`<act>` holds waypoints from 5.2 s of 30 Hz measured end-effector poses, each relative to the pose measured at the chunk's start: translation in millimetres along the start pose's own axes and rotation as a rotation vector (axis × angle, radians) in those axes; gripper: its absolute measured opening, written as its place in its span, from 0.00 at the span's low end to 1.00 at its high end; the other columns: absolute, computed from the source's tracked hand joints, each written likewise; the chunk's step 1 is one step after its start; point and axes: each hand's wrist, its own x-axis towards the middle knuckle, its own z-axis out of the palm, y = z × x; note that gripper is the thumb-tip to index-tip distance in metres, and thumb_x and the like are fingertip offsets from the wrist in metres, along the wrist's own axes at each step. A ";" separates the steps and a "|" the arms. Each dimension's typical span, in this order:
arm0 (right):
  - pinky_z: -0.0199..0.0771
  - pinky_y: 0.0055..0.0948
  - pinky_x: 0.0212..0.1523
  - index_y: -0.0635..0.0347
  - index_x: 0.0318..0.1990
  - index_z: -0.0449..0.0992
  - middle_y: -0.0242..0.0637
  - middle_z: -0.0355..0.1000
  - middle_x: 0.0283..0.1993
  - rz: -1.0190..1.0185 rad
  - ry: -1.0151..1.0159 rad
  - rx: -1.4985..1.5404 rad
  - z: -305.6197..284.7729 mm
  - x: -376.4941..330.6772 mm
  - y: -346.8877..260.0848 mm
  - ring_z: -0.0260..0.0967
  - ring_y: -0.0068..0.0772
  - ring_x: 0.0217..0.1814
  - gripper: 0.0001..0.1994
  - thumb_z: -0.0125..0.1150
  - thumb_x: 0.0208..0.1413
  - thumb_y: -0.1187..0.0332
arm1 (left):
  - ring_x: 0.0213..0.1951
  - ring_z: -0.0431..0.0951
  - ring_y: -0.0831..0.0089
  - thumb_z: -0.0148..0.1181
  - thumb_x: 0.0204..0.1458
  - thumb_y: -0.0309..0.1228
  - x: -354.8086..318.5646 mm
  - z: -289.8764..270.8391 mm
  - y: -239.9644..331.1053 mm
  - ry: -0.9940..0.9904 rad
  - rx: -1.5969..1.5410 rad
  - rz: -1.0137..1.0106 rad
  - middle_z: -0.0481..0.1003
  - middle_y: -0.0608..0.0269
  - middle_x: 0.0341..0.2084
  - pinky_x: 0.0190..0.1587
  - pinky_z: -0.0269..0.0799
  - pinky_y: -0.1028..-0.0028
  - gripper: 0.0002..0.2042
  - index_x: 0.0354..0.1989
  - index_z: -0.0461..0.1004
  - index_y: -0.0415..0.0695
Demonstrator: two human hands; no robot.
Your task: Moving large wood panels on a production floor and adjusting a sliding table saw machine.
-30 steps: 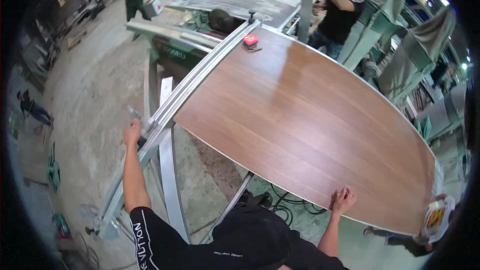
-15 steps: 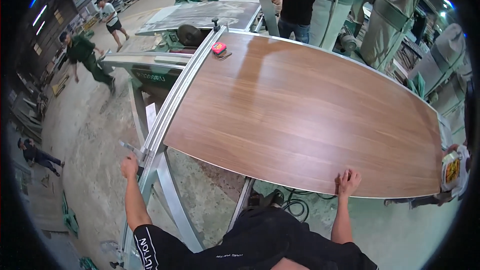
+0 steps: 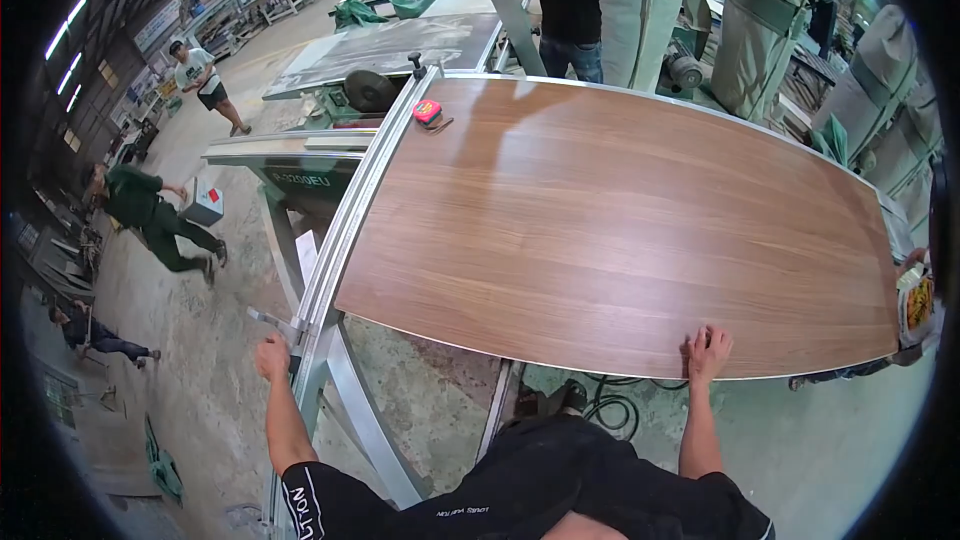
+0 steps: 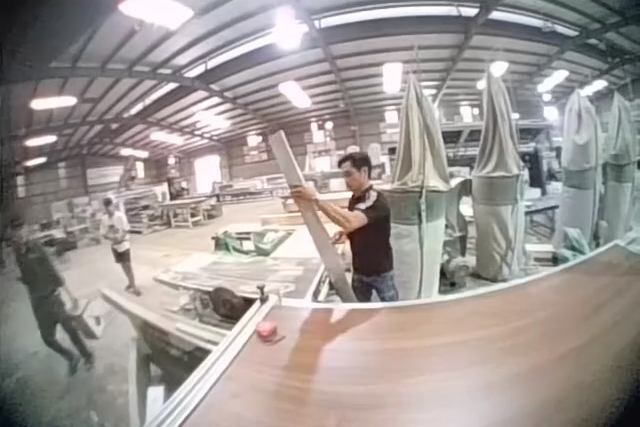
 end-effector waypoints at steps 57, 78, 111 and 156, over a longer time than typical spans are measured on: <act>0.62 0.43 0.42 0.60 0.33 0.72 0.43 0.65 0.36 0.005 0.057 0.025 -11.5 -4.0 3.0 0.61 0.47 0.40 0.07 0.56 0.54 0.66 | 0.35 0.79 0.50 0.46 0.49 0.46 13.3 26.4 -15.8 0.185 0.004 0.051 0.78 0.47 0.31 0.39 0.73 0.56 0.21 0.30 0.81 0.44; 0.62 0.43 0.41 0.60 0.33 0.73 0.44 0.66 0.37 0.023 0.030 0.025 -10.6 -3.6 2.9 0.62 0.48 0.41 0.07 0.58 0.52 0.66 | 0.39 0.78 0.47 0.46 0.49 0.46 5.1 19.7 -3.2 0.160 -0.013 0.023 0.77 0.43 0.35 0.41 0.72 0.53 0.23 0.32 0.79 0.38; 0.63 0.44 0.42 0.61 0.35 0.72 0.46 0.66 0.37 -0.031 0.008 -0.054 0.9 -9.4 20.6 0.62 0.50 0.41 0.09 0.55 0.56 0.63 | 0.42 0.77 0.51 0.46 0.50 0.47 3.5 14.8 -5.7 0.117 -0.010 -0.037 0.78 0.49 0.37 0.44 0.70 0.53 0.20 0.37 0.80 0.46; 0.63 0.46 0.41 0.60 0.36 0.72 0.48 0.65 0.39 -0.043 -0.027 -0.033 4.0 -9.6 24.0 0.62 0.51 0.42 0.10 0.59 0.53 0.63 | 0.40 0.78 0.50 0.45 0.51 0.46 -3.9 4.0 0.9 0.138 -0.031 -0.029 0.78 0.46 0.34 0.42 0.72 0.56 0.21 0.33 0.80 0.43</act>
